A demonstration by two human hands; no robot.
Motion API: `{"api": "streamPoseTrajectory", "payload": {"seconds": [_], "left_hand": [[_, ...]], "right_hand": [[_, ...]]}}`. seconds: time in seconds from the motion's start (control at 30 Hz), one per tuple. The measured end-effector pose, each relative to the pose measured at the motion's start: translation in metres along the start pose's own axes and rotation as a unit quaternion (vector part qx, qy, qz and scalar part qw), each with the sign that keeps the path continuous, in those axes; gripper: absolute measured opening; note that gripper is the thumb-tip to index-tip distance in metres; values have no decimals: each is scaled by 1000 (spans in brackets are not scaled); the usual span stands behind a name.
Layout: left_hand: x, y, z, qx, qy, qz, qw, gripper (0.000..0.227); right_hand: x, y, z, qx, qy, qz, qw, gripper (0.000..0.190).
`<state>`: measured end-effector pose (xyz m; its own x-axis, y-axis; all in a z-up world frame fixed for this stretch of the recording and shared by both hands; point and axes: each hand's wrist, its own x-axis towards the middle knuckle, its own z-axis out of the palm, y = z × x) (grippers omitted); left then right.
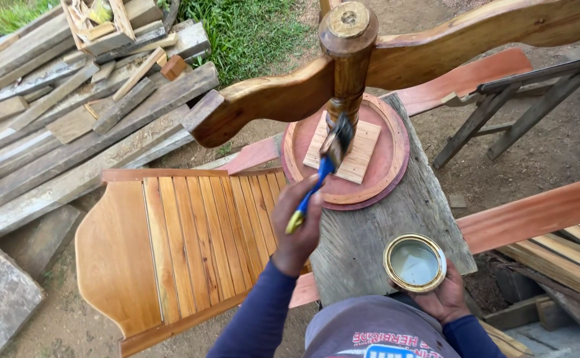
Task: Varnishing or staining the base and seat of a wooden chair.
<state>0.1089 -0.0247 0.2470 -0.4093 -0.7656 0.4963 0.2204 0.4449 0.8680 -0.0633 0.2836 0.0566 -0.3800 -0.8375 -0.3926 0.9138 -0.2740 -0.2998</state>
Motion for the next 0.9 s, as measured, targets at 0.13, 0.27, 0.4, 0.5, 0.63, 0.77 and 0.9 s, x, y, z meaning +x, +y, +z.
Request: {"api": "streamPoseTrajectory", "payload": {"seconds": [0.13, 0.27, 0.4, 0.5, 0.63, 0.77, 0.9], "left_hand": [[35, 3, 30, 150, -6, 218, 964, 34], [42, -19, 54, 179, -18, 203, 963, 39], [30, -40, 72, 242, -36, 194, 950, 40], [19, -44, 78, 255, -55, 168, 951, 45], [21, -34, 83, 272, -29, 207, 939, 46], [28, -55, 96, 304, -16, 198, 932, 47], [11, -87, 107, 330, -49, 195, 922, 42]], "right_hand": [[-19, 14, -20, -50, 157, -56, 985, 65], [-44, 26, -14, -32, 171, -85, 981, 63], [-61, 28, -6, 26, 38, -103, 994, 65], [-62, 19, 5, 19, 0, -89, 996, 70], [-46, -3, 17, -59, 44, -78, 994, 74], [-22, -26, 29, -7, -138, -37, 990, 79], [-10, -39, 39, -31, -106, 54, 992, 82]]}}
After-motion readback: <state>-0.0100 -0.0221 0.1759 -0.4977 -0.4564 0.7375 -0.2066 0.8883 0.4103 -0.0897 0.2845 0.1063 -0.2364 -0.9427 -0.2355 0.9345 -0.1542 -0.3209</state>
